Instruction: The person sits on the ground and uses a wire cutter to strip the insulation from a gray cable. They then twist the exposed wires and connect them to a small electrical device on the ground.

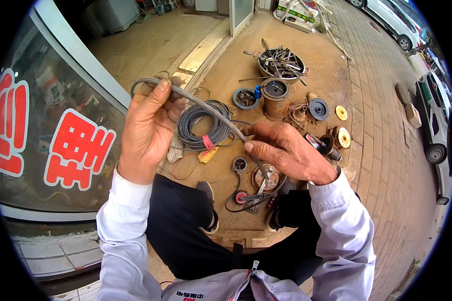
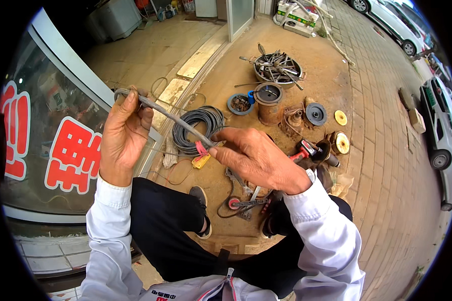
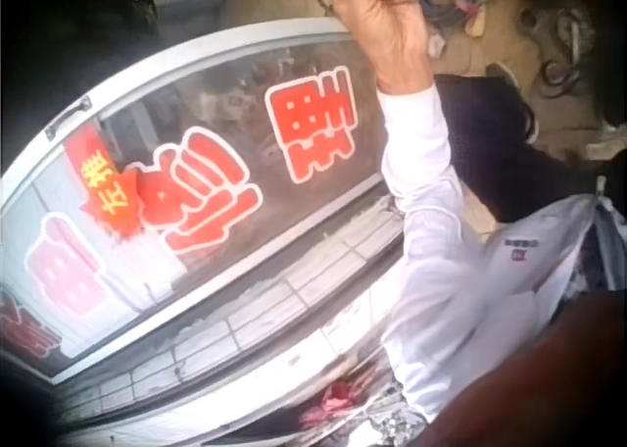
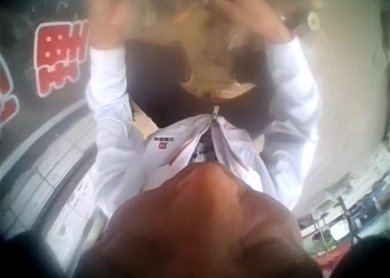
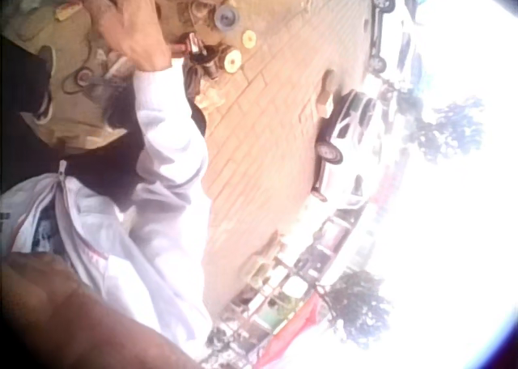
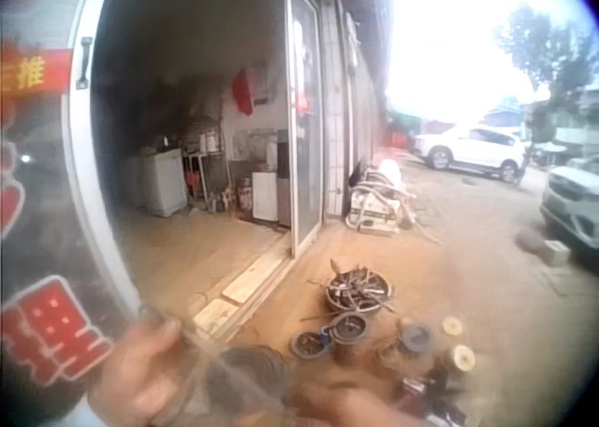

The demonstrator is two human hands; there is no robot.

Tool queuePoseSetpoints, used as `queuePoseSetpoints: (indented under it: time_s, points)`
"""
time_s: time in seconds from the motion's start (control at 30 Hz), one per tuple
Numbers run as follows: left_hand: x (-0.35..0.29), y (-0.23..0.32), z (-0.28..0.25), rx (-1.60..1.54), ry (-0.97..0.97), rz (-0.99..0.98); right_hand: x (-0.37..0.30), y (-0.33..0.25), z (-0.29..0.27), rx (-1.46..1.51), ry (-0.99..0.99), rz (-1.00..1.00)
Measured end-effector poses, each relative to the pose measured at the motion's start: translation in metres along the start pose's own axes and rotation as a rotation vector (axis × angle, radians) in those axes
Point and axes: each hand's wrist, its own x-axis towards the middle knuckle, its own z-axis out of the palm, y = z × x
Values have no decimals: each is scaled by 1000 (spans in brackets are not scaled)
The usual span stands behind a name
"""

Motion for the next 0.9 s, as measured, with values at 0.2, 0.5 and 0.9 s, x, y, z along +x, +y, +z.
queuePoseSetpoints:
  time_s: [0.2, 0.5, 0.9]
  points:
    - [-3, -30, -14, 106, 123, -108, -58, 53, 28, 352, 86, 100]
    - [-36, -100, 54, 1557, -407, 909, -61, 62, 18, -455, 446, -138]
    - [-46, -101, 31, 584, -307, -231, -54, 39, 3, 586, 718, -152]
